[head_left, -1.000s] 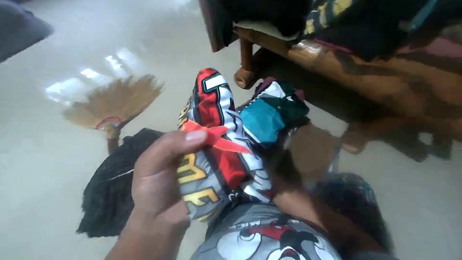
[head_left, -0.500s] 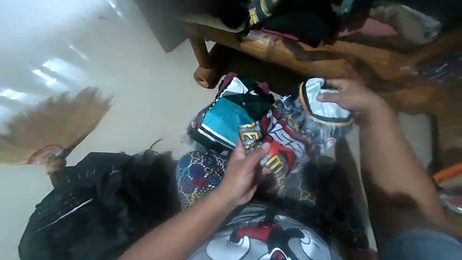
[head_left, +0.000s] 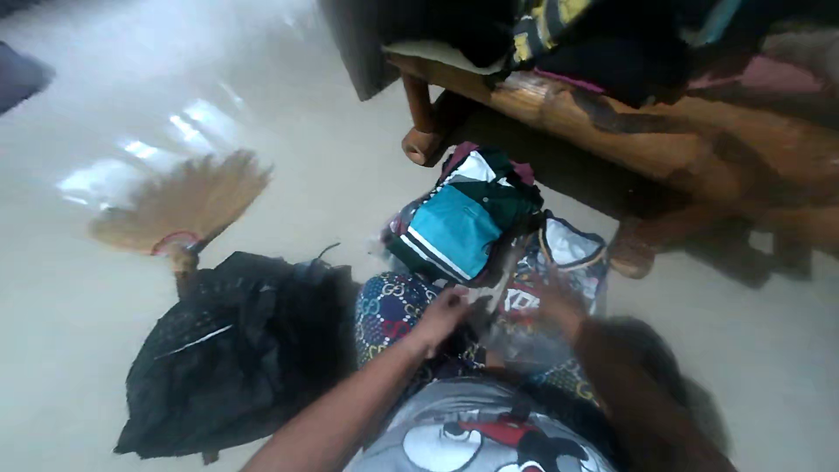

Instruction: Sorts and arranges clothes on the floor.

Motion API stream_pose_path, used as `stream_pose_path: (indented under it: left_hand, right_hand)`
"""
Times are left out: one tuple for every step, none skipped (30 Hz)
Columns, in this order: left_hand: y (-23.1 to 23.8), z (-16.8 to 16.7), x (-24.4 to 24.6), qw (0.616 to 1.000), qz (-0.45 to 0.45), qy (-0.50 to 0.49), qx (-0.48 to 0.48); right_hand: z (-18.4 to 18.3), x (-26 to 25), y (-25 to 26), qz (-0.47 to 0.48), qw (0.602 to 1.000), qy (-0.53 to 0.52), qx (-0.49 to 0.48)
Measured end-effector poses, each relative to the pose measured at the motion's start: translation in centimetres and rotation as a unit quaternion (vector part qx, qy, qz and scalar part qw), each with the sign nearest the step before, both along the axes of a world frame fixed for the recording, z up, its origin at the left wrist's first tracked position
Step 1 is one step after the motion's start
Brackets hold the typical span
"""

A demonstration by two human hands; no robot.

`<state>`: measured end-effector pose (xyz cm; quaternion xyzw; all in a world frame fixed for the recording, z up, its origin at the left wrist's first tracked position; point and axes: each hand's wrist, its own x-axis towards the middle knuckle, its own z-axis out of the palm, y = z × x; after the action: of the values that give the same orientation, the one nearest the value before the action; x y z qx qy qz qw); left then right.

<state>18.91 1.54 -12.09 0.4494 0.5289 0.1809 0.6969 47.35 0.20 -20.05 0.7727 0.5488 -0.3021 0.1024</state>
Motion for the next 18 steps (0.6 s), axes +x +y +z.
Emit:
stream_pose_path:
  left_hand:
    - [0.7,0.1,-0.6,0.997,0.072,-0.004,0.004]
    - [1.4,0.2,-0.9,0.99,0.143,-0.012,0.009]
    - [2.2,0.2,-1.1,0.978,0.207,-0.026,0.013]
    - [3.1,0.2,-1.1,0.965,0.256,-0.045,0.017]
    - [4.1,0.0,-1.0,0.953,0.297,-0.062,0.02]
    - [5.1,-0.3,-0.8,0.94,0.333,-0.067,0.02]
    - [6.2,-0.8,-0.7,0.929,0.366,-0.06,0.015]
    - [7.3,-1.4,-0.6,0.918,0.394,-0.049,0.004]
    - [8.1,-1.7,-0.5,0.909,0.414,-0.037,-0.008]
    - [8.6,-1.7,-0.3,0.909,0.415,-0.026,-0.011]
    - [8.9,-1.3,-0.1,0.917,0.399,-0.024,0.0]
    - [8.8,-0.5,0.1,0.93,0.365,-0.037,0.016]
    - [8.5,0.4,0.2,0.943,0.326,-0.058,0.036]
    - [8.2,1.4,0.0,0.949,0.3,-0.081,0.059]
    - [8.1,2.1,-0.4,0.949,0.287,-0.102,0.079]
    - [8.1,2.4,-1.1,0.945,0.289,-0.12,0.091]
    - [8.2,2.1,-1.9,0.938,0.311,-0.131,0.084]
    - [8.4,1.4,-2.6,0.932,0.334,-0.127,0.065]
  right_hand:
    - [1.1,-0.7,0.4,0.006,1.0,-0.002,0.021]
    - [2.6,-1.7,0.8,0.011,0.998,0.008,0.066]
    - [4.2,-3.2,1.4,0.024,0.991,0.027,0.128]
    - [5.6,-4.9,2.0,0.046,0.979,0.051,0.193]
    - [6.5,-6.9,2.6,0.074,0.964,0.075,0.246]
    - [7.1,-8.9,3.3,0.097,0.951,0.093,0.278]
    - [7.5,-11.0,3.9,0.119,0.945,0.104,0.286]
    - [7.6,-12.8,4.4,0.138,0.944,0.109,0.281]
    - [7.4,-14.6,4.9,0.148,0.944,0.113,0.271]
    - [7.1,-16.1,5.4,0.151,0.946,0.112,0.263]
    - [6.9,-17.2,5.9,0.145,0.95,0.108,0.254]
    - [6.8,-18.0,6.4,0.129,0.952,0.116,0.253]
    - [6.8,-18.2,6.7,0.101,0.949,0.137,0.265]
    - [7.1,-18.1,7.2,0.063,0.943,0.166,0.281]
    - [7.9,-17.7,7.6,0.018,0.936,0.2,0.288]
    - [8.7,-16.8,8.2,-0.024,0.927,0.235,0.291]
    - [9.8,-15.5,9.0,-0.06,0.919,0.269,0.28]
    - [10.8,-13.9,9.9,-0.085,0.914,0.306,0.255]
